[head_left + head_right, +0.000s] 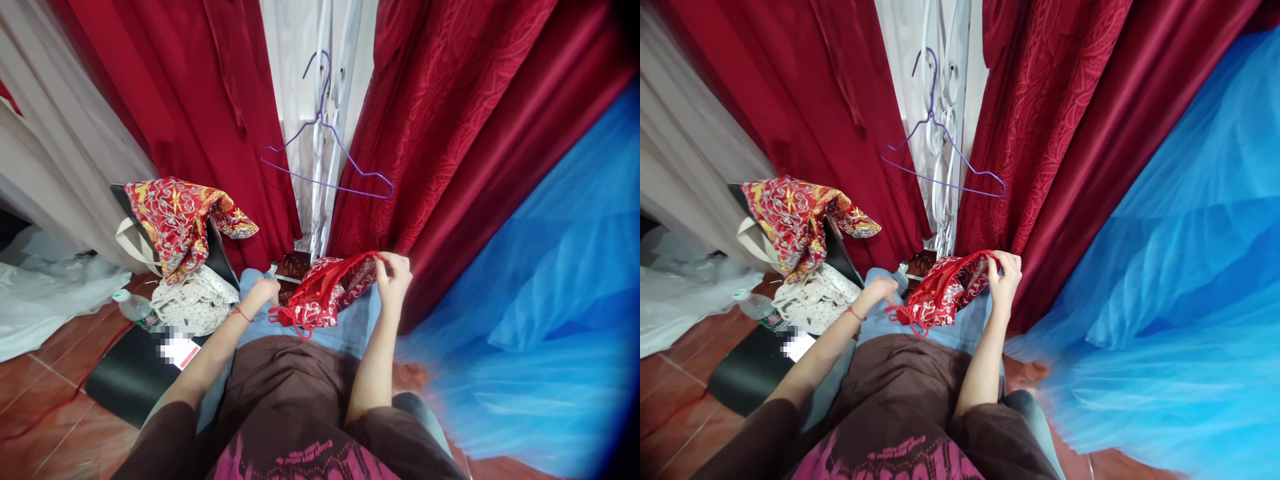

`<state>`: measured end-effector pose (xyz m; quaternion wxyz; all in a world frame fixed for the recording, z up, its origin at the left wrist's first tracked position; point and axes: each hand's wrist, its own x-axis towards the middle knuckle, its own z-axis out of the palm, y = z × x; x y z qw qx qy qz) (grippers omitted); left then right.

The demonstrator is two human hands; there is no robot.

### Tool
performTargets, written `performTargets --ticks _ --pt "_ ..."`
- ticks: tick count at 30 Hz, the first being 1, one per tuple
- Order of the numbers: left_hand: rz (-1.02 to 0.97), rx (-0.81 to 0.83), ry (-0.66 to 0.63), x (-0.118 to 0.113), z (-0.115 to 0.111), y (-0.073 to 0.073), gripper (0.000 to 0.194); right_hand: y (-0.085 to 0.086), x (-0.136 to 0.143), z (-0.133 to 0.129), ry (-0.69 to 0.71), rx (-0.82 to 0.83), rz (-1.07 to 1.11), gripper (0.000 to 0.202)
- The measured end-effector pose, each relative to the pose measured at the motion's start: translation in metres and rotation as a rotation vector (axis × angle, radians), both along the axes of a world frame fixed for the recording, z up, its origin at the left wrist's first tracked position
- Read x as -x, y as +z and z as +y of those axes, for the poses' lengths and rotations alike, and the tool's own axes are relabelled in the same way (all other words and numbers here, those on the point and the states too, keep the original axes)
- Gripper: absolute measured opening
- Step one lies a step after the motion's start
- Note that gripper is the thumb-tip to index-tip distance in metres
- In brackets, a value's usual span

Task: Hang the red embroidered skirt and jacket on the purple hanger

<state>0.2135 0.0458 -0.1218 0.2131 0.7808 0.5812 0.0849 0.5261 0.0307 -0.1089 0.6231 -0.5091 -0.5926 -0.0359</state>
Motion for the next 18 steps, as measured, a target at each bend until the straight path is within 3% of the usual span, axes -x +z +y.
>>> performTargets --ticks 3,6,9,11,13,16,18 --pt "0.045 0.037 -0.030 -0.010 -0.008 0.003 0.036 -0.001 -0.001 0.001 -0.011 0.015 -0.009 0.020" --pt "0.022 0.044 -0.069 -0.038 -0.020 -0.010 0.042 0.000 0.004 0.001 -0.006 0.011 -0.026 0.021" --pt "-0.049 0.042 -0.123 -0.055 -0.026 -0.016 0.024 0.001 0.008 0.002 -0.006 0.006 -0.044 0.020" --pt "-0.142 0.029 -0.190 -0.051 -0.027 -0.004 0.019 -0.001 0.008 0.004 -0.024 0.006 -0.036 0.020" --pt "-0.259 0.094 -0.337 -0.035 -0.024 0.020 0.026 -0.004 0.004 0.006 -0.052 0.003 0.004 0.020" --pt "-0.422 0.426 -0.656 -0.006 -0.018 0.054 0.040 -0.011 -0.002 0.008 -0.073 0.009 0.070 0.022" --pt "-0.484 0.481 -0.639 0.004 -0.012 0.059 0.048 -0.014 -0.003 0.008 -0.062 0.019 0.083 0.022"
